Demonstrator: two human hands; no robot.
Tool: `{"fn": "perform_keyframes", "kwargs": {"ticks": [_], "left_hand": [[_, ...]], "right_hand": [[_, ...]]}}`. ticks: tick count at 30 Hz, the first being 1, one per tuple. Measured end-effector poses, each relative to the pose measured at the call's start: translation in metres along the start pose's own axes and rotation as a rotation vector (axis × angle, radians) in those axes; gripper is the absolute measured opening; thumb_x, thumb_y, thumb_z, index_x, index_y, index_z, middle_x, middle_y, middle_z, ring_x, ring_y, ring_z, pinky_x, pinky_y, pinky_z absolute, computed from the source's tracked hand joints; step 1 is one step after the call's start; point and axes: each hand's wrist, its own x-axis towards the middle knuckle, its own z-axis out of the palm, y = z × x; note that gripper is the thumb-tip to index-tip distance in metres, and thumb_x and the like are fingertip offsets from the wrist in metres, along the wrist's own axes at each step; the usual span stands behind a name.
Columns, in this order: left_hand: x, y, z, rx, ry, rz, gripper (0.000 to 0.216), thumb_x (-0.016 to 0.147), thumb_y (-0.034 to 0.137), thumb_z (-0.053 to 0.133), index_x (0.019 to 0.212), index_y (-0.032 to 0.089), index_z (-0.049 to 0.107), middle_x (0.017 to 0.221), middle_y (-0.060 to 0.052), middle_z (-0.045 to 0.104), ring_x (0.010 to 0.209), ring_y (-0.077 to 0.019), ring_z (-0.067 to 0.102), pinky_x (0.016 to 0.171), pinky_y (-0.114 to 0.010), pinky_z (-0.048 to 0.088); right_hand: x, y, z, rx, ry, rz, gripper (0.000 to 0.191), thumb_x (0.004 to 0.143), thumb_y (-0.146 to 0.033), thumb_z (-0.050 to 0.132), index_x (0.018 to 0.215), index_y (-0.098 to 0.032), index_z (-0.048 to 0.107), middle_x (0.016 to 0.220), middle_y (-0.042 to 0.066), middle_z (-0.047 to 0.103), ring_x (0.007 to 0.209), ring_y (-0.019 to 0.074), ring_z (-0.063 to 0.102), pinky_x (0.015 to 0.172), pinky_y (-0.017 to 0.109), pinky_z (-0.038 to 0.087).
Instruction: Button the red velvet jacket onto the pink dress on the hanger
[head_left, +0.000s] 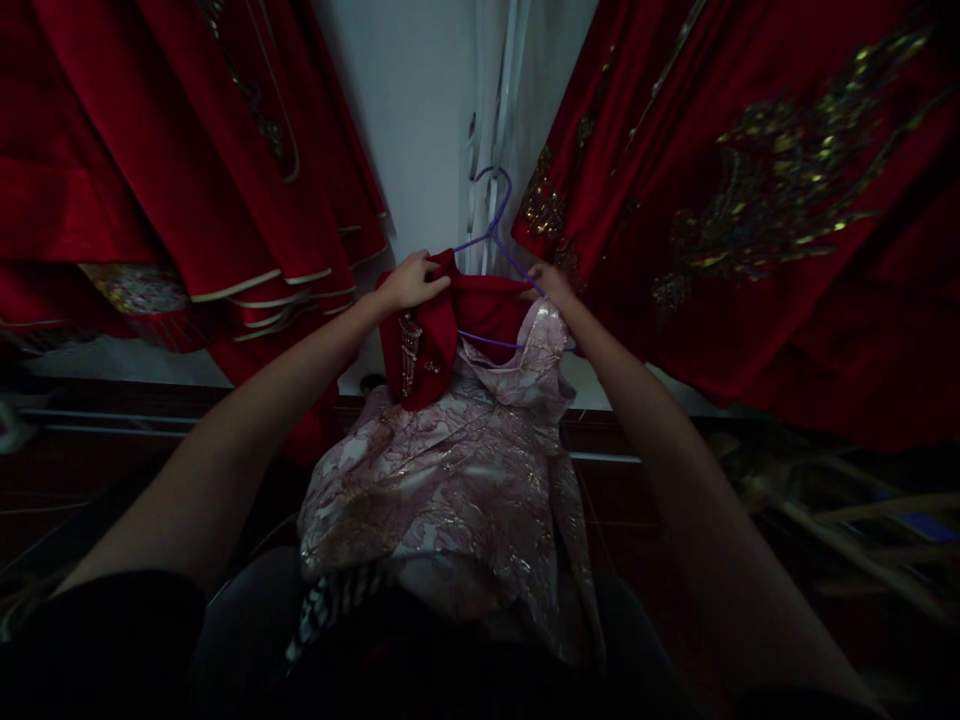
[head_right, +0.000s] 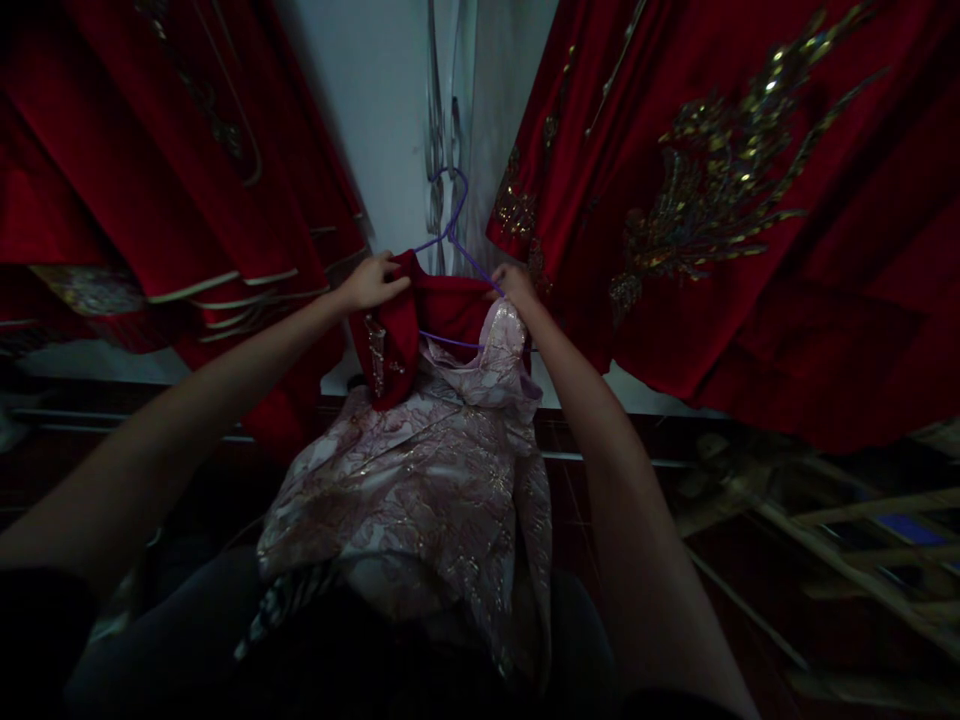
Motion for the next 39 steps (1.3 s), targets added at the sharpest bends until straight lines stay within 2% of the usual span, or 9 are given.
{"fn": "perform_keyframes", "kwargs": {"ticks": [3,6,11,14,20,26,31,35,39], "left_hand": [[-0.012,0.002,0.007,0.084,0.061,0.044,0.035,0.085,0.04,0.044,0.089,0.013,0.066,0.094,-0.012,0.054,0.097,-0.0269,0.052,0.089,-0.041,0.04],[-0.021,0.001,0.011,0.164,0.067,0.066,0.036,0.087,0.04,0.043,0.095,0.013,0.065,0.1,-0.014,0.052,0.104,-0.0304,0.049,0.092,-0.044,0.038],[-0.027,0.001,0.017,0.178,0.043,0.099,0.036,0.089,0.041,0.042,0.097,0.014,0.064,0.105,-0.016,0.05,0.105,-0.03,0.048,0.092,-0.043,0.038],[-0.03,0.005,0.015,0.19,0.015,0.082,0.037,0.09,0.042,0.041,0.1,0.015,0.063,0.11,-0.017,0.048,0.109,-0.0304,0.046,0.088,-0.04,0.041],[-0.035,0.011,0.001,0.28,-0.084,0.056,0.038,0.091,0.045,0.038,0.106,0.019,0.061,0.116,-0.016,0.047,0.114,-0.0324,0.044,0.082,-0.038,0.044],[-0.044,0.016,0.017,0.254,0.033,0.028,0.038,0.091,0.042,0.036,0.104,0.016,0.061,0.111,-0.017,0.049,0.111,-0.0318,0.047,0.089,-0.042,0.042],[-0.051,0.03,0.04,0.18,0.179,-0.082,0.035,0.091,0.04,0.038,0.101,0.016,0.062,0.108,-0.016,0.052,0.109,-0.0305,0.048,0.094,-0.043,0.039],[-0.053,0.048,0.052,0.131,0.28,-0.201,0.032,0.091,0.039,0.04,0.102,0.018,0.062,0.109,-0.015,0.053,0.108,-0.0313,0.049,0.092,-0.045,0.04],[-0.053,0.052,0.055,0.063,0.318,-0.253,0.033,0.09,0.041,0.041,0.106,0.018,0.06,0.114,-0.017,0.052,0.111,-0.0323,0.048,0.094,-0.046,0.038]], "right_hand": [[0.0,-0.005,-0.023,-0.178,0.126,0.058,0.025,0.08,-0.037,0.062,0.092,-0.016,0.061,0.081,0.008,0.065,0.076,0.0219,0.06,0.067,0.033,0.045],[-0.013,0.0,-0.047,-0.369,0.209,-0.003,0.024,0.084,-0.03,0.054,0.103,-0.016,0.058,0.089,0.012,0.065,0.082,0.0233,0.059,0.07,0.032,0.043],[-0.048,0.042,-0.077,-0.541,0.186,0.019,0.025,0.085,-0.019,0.045,0.108,-0.015,0.053,0.103,0.017,0.061,0.092,0.0268,0.058,0.07,0.034,0.042],[-0.063,0.064,-0.093,-0.533,0.167,0.033,0.025,0.082,-0.018,0.047,0.106,-0.015,0.054,0.102,0.018,0.062,0.084,0.0263,0.059,0.067,0.035,0.042],[-0.084,0.05,-0.113,-0.419,0.069,-0.097,0.029,0.081,-0.04,0.055,0.101,-0.019,0.057,0.089,0.011,0.066,0.076,0.0261,0.061,0.062,0.031,0.039],[-0.099,0.014,-0.087,-0.29,-0.103,-0.203,0.033,0.086,-0.052,0.049,0.095,-0.022,0.059,0.07,0.003,0.063,0.062,0.0207,0.058,0.059,0.027,0.033],[-0.082,-0.003,-0.051,-0.004,-0.031,-0.164,0.03,0.089,-0.047,0.044,0.078,-0.021,0.053,0.067,0.001,0.057,0.059,0.0155,0.049,0.063,0.027,0.036],[-0.069,-0.035,-0.024,0.155,0.038,-0.138,0.028,0.087,-0.046,0.047,0.075,-0.021,0.048,0.072,0.001,0.056,0.065,0.0161,0.048,0.067,0.028,0.039],[-0.077,-0.074,-0.002,0.246,-0.051,-0.247,0.024,0.087,-0.044,0.046,0.077,-0.022,0.048,0.073,0.001,0.055,0.066,0.016,0.049,0.068,0.028,0.04]]}}
